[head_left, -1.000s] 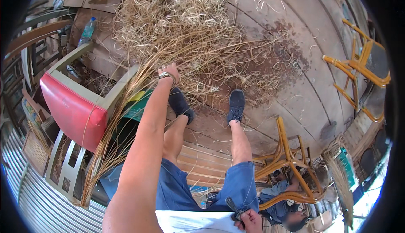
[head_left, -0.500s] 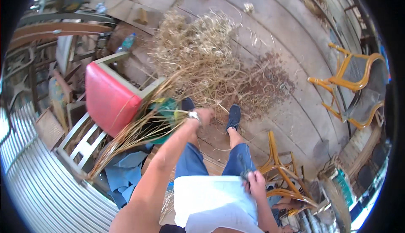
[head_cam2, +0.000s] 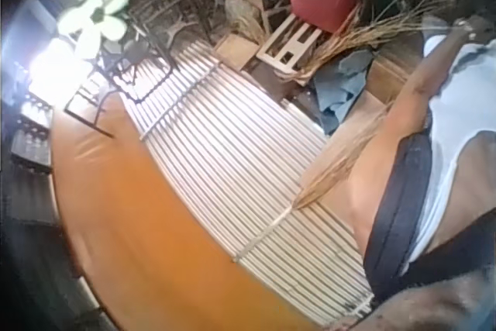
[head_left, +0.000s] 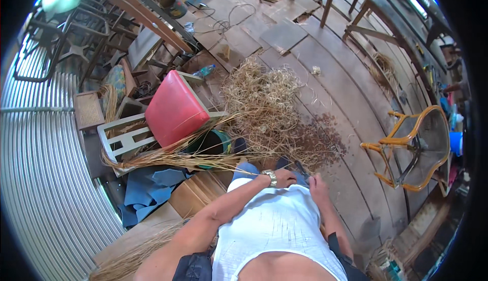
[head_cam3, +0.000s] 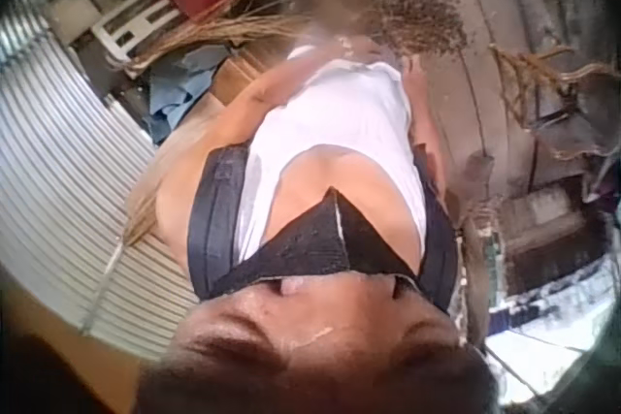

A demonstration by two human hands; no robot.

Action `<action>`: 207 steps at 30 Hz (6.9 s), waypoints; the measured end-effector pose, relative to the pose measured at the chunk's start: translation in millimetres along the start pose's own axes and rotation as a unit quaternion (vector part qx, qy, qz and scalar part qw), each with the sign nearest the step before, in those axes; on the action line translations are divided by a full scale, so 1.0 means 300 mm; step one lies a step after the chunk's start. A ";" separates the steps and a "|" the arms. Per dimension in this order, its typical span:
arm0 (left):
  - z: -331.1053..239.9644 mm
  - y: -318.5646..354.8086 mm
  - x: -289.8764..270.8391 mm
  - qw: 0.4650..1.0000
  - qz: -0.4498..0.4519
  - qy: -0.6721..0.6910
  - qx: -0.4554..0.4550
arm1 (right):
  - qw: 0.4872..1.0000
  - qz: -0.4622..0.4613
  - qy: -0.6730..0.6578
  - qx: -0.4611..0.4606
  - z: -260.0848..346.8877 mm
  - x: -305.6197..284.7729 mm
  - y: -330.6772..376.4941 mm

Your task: The person stands in a workshop and repeatedly strips thin fibers from a bundle of dried plant material using a handheld tool. They pull the fibers through the tool to separate them, then place the processed strands onto a wooden board to the left. The person continues this repetitive stripping and stacking process throughout the clip.

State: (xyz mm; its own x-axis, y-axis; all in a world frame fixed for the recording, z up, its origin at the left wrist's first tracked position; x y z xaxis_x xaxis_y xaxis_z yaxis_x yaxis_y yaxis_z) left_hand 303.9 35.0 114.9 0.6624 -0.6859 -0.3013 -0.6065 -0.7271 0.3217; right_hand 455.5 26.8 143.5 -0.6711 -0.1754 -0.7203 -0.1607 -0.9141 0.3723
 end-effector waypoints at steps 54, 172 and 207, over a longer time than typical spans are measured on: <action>0.077 0.244 -0.386 0.988 0.005 -0.099 -0.119 | 0.993 -0.105 -0.041 0.027 -0.246 -0.562 -0.065; 0.533 1.700 -0.982 0.797 -0.395 -0.263 -0.373 | 0.738 -0.487 -0.385 0.262 -1.023 -1.498 -0.282; -0.151 0.104 -0.123 0.873 -0.040 0.471 -0.119 | 0.650 0.126 -0.692 0.289 0.284 0.030 -0.280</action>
State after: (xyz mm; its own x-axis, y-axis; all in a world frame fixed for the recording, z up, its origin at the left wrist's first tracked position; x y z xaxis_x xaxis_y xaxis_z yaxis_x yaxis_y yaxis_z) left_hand 280.5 38.9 176.7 0.8343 -0.2233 0.5042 -0.5078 -0.6675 0.5446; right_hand 401.4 133.2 155.5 -0.6728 0.5693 0.4725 0.1043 -0.5593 0.8224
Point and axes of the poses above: each hand's wrist, its own y-axis away from the middle knuckle, its own x-axis out of the palm, z = x × y, the point moved 10 cm from there along -y, towards the middle knuckle, and after that the axes turned 14 degrees about -z, right-handed, at the moved point
